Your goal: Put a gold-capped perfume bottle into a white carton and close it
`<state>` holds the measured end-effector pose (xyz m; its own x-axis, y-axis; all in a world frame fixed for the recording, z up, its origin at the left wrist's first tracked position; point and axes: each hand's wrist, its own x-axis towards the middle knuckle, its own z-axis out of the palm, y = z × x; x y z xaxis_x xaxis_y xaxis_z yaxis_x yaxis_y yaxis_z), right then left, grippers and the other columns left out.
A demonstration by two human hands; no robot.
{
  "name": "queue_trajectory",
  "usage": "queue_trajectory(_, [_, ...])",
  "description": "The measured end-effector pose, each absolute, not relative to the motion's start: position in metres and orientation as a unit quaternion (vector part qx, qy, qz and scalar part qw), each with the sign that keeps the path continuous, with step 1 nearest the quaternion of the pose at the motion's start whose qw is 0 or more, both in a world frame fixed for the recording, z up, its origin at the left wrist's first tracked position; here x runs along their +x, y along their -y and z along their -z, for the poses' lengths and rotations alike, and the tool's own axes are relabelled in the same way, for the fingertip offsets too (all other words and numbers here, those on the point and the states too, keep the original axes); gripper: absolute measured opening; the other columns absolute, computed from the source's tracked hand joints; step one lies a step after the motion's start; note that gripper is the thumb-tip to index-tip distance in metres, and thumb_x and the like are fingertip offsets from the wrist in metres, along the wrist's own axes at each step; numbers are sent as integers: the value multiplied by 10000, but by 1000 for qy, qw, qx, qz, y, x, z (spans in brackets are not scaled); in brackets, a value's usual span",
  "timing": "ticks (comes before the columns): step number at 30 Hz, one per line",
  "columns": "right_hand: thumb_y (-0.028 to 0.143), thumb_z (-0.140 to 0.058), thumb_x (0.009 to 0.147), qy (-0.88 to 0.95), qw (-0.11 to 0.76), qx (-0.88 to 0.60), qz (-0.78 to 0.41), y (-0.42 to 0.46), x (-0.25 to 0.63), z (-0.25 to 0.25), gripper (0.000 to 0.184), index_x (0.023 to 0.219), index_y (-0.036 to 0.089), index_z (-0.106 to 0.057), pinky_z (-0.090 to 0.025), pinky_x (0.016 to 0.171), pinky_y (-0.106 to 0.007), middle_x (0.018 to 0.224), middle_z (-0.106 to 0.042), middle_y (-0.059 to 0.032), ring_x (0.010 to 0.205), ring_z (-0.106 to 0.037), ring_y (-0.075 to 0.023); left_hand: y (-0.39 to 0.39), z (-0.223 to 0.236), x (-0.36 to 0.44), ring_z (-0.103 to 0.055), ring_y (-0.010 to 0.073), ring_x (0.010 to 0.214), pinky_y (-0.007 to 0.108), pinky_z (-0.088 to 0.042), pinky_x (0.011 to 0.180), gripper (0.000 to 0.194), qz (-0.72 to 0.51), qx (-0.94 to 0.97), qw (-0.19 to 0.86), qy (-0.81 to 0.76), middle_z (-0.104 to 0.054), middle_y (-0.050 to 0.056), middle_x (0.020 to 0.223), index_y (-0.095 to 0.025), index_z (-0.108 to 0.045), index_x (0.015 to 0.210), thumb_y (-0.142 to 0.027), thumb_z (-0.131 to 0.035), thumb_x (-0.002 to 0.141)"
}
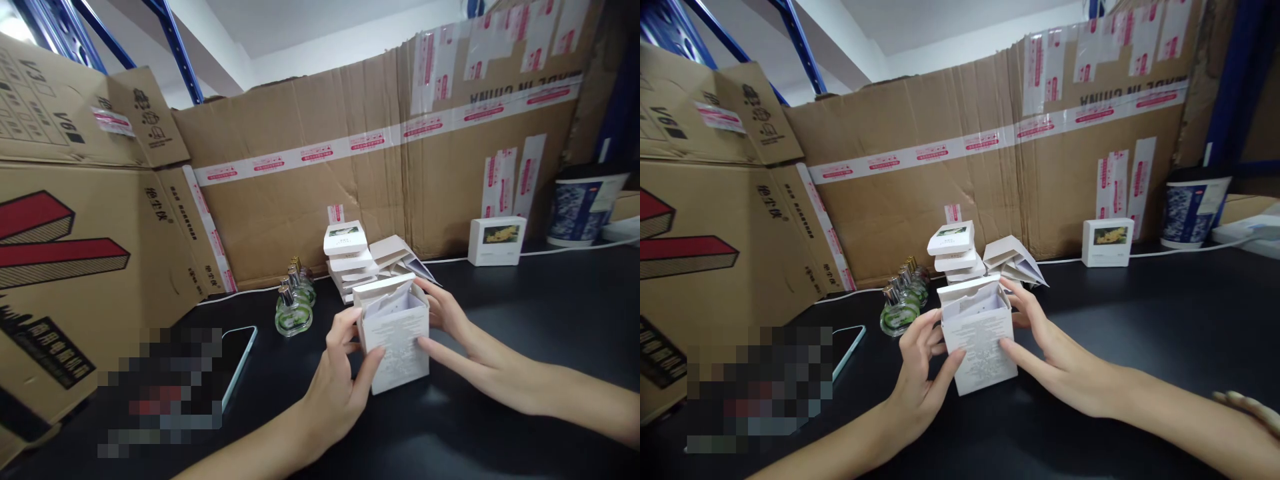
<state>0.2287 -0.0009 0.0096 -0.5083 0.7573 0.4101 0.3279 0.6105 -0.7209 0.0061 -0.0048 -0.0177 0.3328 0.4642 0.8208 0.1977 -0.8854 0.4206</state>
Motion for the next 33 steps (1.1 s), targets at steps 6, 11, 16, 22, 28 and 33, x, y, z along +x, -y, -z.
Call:
queue_trajectory(6, [398,-361,975,824,388,-325,-253,-3,229,-7,419,1334,348,-151,-512,894,-319,1354,-359,-82,1042,-556,-150,6,11,3,-490,162,1138,284,-503,883,453,-480,810,142,-306,-369,64,1294,-358,-294,1345,-168,-393,946])
queue_trajectory(11, [355,-354,981,841,374,-312,-235,-5,231,-9,330,1289,288,-256,-521,850,-300,1112,-532,-53,1014,-563,-162,6,6,3,-512,162,1075,272,-517,828,391,-478,812,145,-302,-389,85,1250,-301,-338,1318,-186,-386,947])
queue_trajectory(16, [282,-416,958,856,393,-277,-191,-3,229,-14,292,1234,274,-321,-537,809,-271,1240,-461,-69,1005,-573,-151,5,10,3,-566,130,938,234,-524,742,358,-510,802,141,-275,-496,79,1107,-248,-338,1255,-160,-431,920])
queue_trajectory(22, [241,-455,936,862,415,-262,-126,-2,229,-13,384,1274,294,-282,-554,737,-223,1266,-434,-75,899,-594,-112,5,13,2,-590,122,853,230,-530,700,433,-522,799,116,-275,-551,58,1028,-247,-309,1247,-155,-516,878])
queue_trajectory(28, [211,-453,931,882,385,-257,-88,-1,229,-19,368,1266,325,-351,-538,751,-171,1235,-399,-46,892,-573,-79,10,7,6,-561,82,791,180,-524,661,350,-530,806,56,-257,-469,43,994,-216,-382,1145,-126,-537,844])
queue_trajectory(33, [198,-456,925,890,371,-253,-83,2,230,-22,389,1269,342,-345,-529,775,-189,1207,-400,-38,854,-563,-69,13,3,7,-533,67,769,154,-511,645,306,-541,803,20,-250,-420,33,953,-190,-393,1075,-116,-548,821])
